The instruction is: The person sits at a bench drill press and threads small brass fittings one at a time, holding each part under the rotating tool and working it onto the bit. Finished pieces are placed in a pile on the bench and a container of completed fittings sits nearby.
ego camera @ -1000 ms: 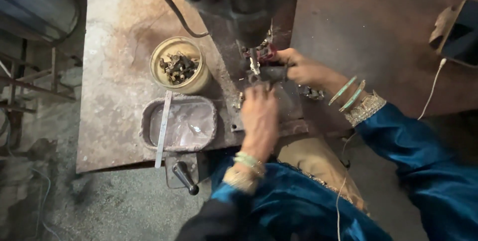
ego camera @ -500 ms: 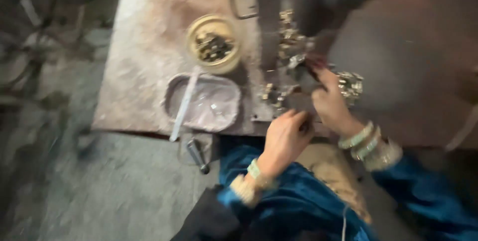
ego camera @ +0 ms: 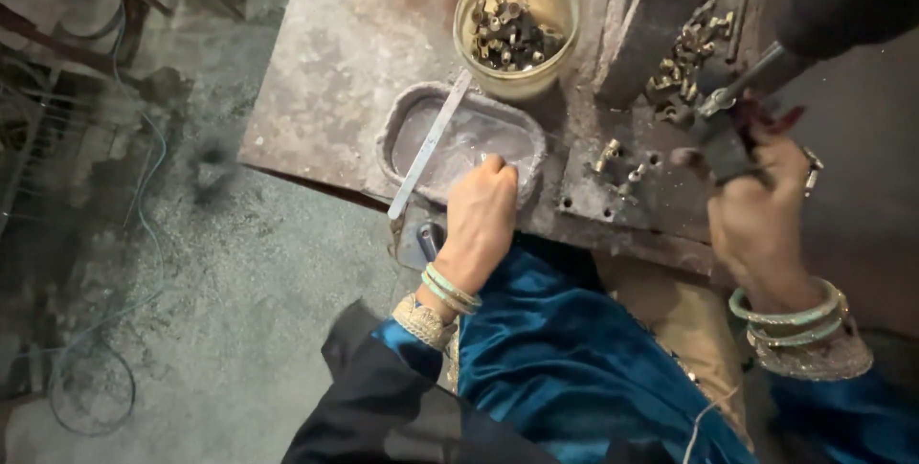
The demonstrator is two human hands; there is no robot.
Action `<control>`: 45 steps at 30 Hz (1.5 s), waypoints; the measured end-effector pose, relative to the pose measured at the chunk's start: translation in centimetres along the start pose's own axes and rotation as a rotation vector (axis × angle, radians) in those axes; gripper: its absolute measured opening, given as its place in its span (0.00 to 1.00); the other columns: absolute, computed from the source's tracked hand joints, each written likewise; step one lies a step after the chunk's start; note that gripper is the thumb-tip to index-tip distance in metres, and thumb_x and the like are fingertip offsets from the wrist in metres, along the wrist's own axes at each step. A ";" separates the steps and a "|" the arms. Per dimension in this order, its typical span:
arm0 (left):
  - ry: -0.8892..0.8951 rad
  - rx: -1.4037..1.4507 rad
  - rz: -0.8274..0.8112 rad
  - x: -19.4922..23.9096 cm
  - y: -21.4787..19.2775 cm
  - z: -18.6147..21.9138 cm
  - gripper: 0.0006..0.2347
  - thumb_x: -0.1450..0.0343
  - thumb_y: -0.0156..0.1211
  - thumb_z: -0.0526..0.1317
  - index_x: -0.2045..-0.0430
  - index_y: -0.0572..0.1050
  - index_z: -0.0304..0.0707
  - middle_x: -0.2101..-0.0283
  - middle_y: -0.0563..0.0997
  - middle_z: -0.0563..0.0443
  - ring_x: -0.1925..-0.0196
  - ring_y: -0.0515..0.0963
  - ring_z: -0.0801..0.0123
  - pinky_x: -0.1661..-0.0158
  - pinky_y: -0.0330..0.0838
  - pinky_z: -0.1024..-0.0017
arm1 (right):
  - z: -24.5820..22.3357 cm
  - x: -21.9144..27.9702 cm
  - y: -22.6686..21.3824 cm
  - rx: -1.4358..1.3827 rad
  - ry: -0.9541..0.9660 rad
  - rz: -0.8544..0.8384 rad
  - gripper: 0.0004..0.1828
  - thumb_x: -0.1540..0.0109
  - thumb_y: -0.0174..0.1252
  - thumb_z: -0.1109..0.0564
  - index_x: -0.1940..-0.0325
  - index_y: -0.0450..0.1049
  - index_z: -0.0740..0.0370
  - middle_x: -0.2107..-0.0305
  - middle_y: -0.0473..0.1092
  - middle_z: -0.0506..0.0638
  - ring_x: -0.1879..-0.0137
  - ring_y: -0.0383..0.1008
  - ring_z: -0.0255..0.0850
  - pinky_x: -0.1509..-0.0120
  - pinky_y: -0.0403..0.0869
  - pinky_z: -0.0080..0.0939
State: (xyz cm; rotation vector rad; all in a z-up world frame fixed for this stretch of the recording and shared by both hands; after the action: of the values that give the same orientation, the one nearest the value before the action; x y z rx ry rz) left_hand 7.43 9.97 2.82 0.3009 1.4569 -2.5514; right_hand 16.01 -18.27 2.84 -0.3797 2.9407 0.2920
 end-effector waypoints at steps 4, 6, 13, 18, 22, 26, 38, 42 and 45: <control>-0.002 0.132 0.045 -0.5 -0.6 0.0 0.05 0.40 0.63 0.28 0.74 0.80 0.32 0.67 0.80 0.39 0.62 0.80 0.44 0.61 0.74 0.55 | 1.4 0.2 -1.1 0.005 0.000 0.009 0.14 0.35 0.47 0.72 0.47 0.72 0.67 0.56 0.71 0.53 0.59 0.69 0.40 0.52 0.70 0.40; -0.109 0.316 0.039 -0.7 -1.3 -1.7 0.05 0.37 0.65 0.30 0.70 0.81 0.32 0.66 0.83 0.41 0.63 0.84 0.52 0.60 0.77 0.63 | -1.5 -0.4 1.4 0.023 -0.001 0.014 0.15 0.37 0.48 0.70 0.48 0.72 0.66 0.55 0.71 0.53 0.59 0.69 0.39 0.53 0.70 0.40; -0.481 1.261 -0.093 2.8 4.1 -1.0 0.08 0.32 0.66 0.31 0.61 0.81 0.29 0.64 0.86 0.52 0.64 0.84 0.77 0.61 0.80 0.78 | 5.3 2.2 -5.1 0.344 -0.188 0.100 0.29 0.38 0.53 0.69 0.32 0.56 0.69 0.48 0.61 0.59 0.55 0.64 0.44 0.52 0.64 0.47; -0.371 1.199 0.076 4.4 6.2 5.1 0.07 0.30 0.68 0.30 0.61 0.81 0.28 0.63 0.85 0.50 0.61 0.83 0.78 0.59 0.77 0.79 | 4.8 1.0 -2.6 0.040 -0.212 -0.012 0.34 0.38 0.46 0.70 0.27 0.52 0.61 0.40 0.62 0.56 0.46 0.66 0.41 0.41 0.70 0.47; -0.185 0.769 0.221 3.1 3.9 7.6 0.06 0.31 0.67 0.30 0.62 0.81 0.34 0.61 0.83 0.48 0.66 0.85 0.67 0.64 0.79 0.76 | 4.2 0.1 -1.3 -0.100 -0.235 -0.076 0.34 0.40 0.45 0.77 0.30 0.54 0.63 0.38 0.64 0.60 0.40 0.72 0.47 0.31 0.74 0.53; 0.003 0.606 0.314 2.2 4.0 8.2 0.08 0.33 0.67 0.30 0.63 0.78 0.37 0.60 0.81 0.45 0.60 0.83 0.54 0.59 0.77 0.69 | 2.1 -0.4 0.2 -0.052 -0.243 -0.032 0.30 0.36 0.45 0.78 0.30 0.57 0.67 0.40 0.64 0.59 0.41 0.71 0.46 0.33 0.75 0.50; 0.067 0.144 0.254 -3.9 3.6 8.5 0.13 0.34 0.68 0.39 0.61 0.75 0.31 0.62 0.76 0.40 0.58 0.74 0.46 0.59 0.72 0.56 | 0.6 -1.1 1.2 -0.121 -0.111 0.011 0.21 0.36 0.41 0.71 0.41 0.68 0.68 0.48 0.72 0.53 0.46 0.76 0.41 0.39 0.78 0.41; 0.096 0.118 0.184 -3.3 3.6 8.9 0.11 0.37 0.63 0.30 0.61 0.77 0.37 0.60 0.80 0.43 0.54 0.75 0.48 0.56 0.74 0.59 | 0.5 -0.7 1.2 -0.031 -0.083 0.030 0.18 0.35 0.47 0.68 0.41 0.70 0.73 0.52 0.73 0.55 0.49 0.76 0.43 0.40 0.76 0.44; -0.139 0.723 0.180 -2.1 3.3 7.3 0.11 0.32 0.64 0.31 0.55 0.78 0.36 0.59 0.83 0.47 0.56 0.79 0.61 0.55 0.76 0.68 | 2.2 -0.5 0.3 -0.012 -0.058 0.068 0.21 0.39 0.47 0.69 0.43 0.70 0.74 0.53 0.74 0.56 0.49 0.76 0.43 0.38 0.75 0.44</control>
State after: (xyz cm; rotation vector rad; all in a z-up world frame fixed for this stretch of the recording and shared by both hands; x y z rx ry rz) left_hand 9.70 2.10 4.25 0.3201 0.3924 -2.7736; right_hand 16.68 -17.36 0.84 -0.2685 2.9002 0.3236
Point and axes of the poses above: each hand's wrist, its own x-axis away from the middle knuckle, its own y-axis out of the palm, z = x × y, the point moved 6 cm from there along -x, towards the middle knuckle
